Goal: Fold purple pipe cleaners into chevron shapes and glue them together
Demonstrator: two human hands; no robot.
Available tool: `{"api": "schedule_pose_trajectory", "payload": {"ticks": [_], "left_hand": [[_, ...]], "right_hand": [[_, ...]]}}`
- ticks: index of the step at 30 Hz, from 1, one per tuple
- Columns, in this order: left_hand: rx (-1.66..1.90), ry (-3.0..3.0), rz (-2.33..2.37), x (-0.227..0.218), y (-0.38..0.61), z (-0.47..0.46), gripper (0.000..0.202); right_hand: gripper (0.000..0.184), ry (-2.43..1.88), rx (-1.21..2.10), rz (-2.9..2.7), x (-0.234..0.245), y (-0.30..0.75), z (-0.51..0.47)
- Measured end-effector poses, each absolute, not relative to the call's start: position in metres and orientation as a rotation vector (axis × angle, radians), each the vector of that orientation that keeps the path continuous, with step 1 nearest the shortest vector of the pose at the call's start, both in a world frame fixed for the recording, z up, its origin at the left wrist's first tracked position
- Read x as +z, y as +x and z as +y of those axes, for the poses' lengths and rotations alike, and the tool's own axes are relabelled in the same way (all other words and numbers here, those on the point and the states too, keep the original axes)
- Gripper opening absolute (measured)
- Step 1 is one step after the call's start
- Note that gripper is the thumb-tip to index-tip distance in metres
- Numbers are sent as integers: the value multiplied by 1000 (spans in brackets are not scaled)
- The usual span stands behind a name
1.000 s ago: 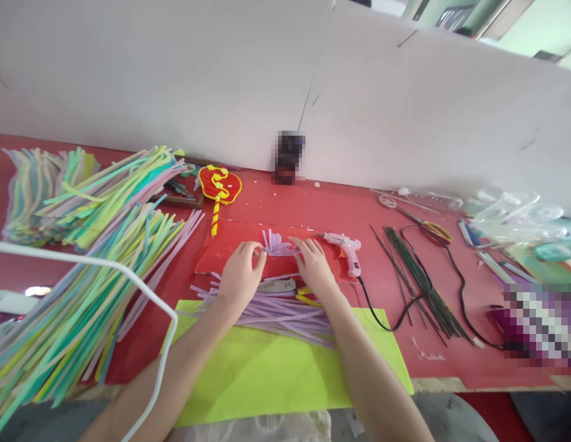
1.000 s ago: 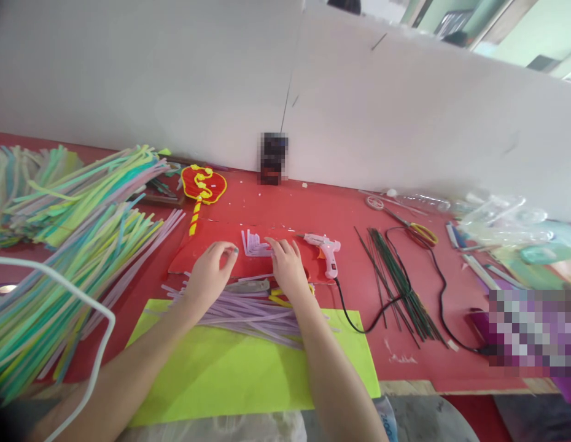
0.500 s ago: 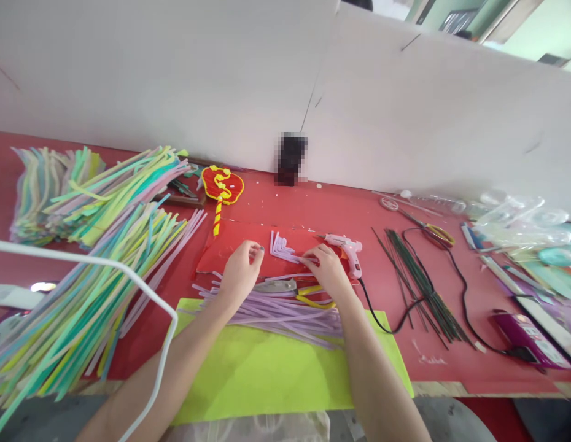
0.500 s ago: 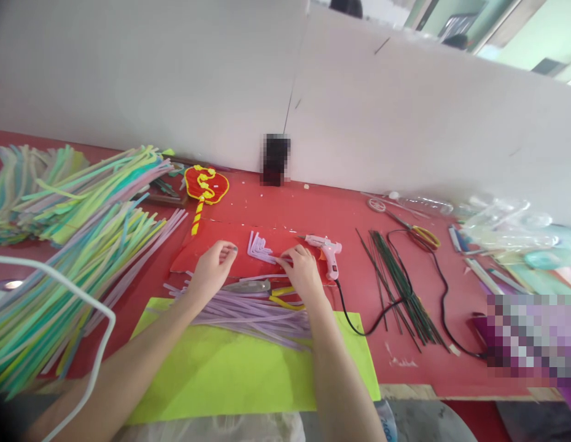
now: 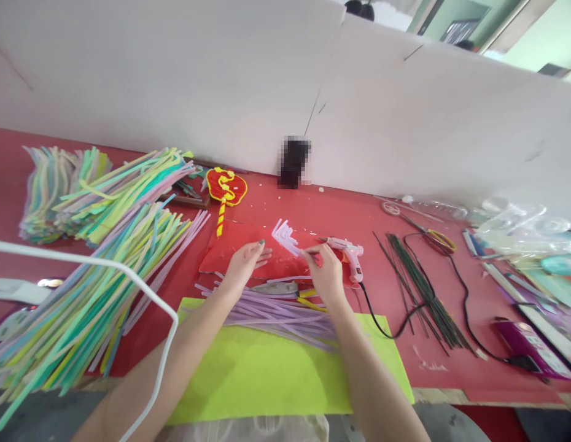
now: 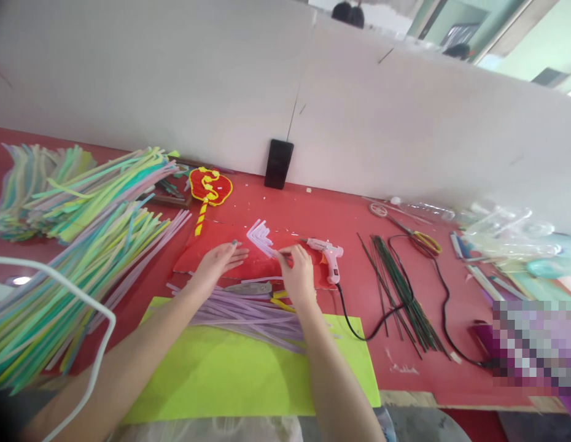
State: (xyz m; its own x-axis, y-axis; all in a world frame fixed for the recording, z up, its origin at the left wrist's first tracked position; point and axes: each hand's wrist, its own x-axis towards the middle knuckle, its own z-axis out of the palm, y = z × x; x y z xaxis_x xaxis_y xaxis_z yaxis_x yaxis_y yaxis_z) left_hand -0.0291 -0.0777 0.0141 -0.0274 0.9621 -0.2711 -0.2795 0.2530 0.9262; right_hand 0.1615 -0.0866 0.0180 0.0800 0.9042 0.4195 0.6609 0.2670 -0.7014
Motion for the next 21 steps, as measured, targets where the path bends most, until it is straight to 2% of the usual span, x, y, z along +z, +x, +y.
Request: {"api": "schedule_pose_trajectory", "payload": {"ticks": [8,15,21], "left_hand": [[1328,621,1088,11,-34,-76,23],[1373,566,1158,12,-36,-71,22],[1317,592,1125,14,-40,-68,24]], "right_hand": [[15,-1407,188,-1890,13,140,-93],[16,-1309,281,-1974,15,137,-96],[25,-1368,393,-1738,16,142,-92]]}}
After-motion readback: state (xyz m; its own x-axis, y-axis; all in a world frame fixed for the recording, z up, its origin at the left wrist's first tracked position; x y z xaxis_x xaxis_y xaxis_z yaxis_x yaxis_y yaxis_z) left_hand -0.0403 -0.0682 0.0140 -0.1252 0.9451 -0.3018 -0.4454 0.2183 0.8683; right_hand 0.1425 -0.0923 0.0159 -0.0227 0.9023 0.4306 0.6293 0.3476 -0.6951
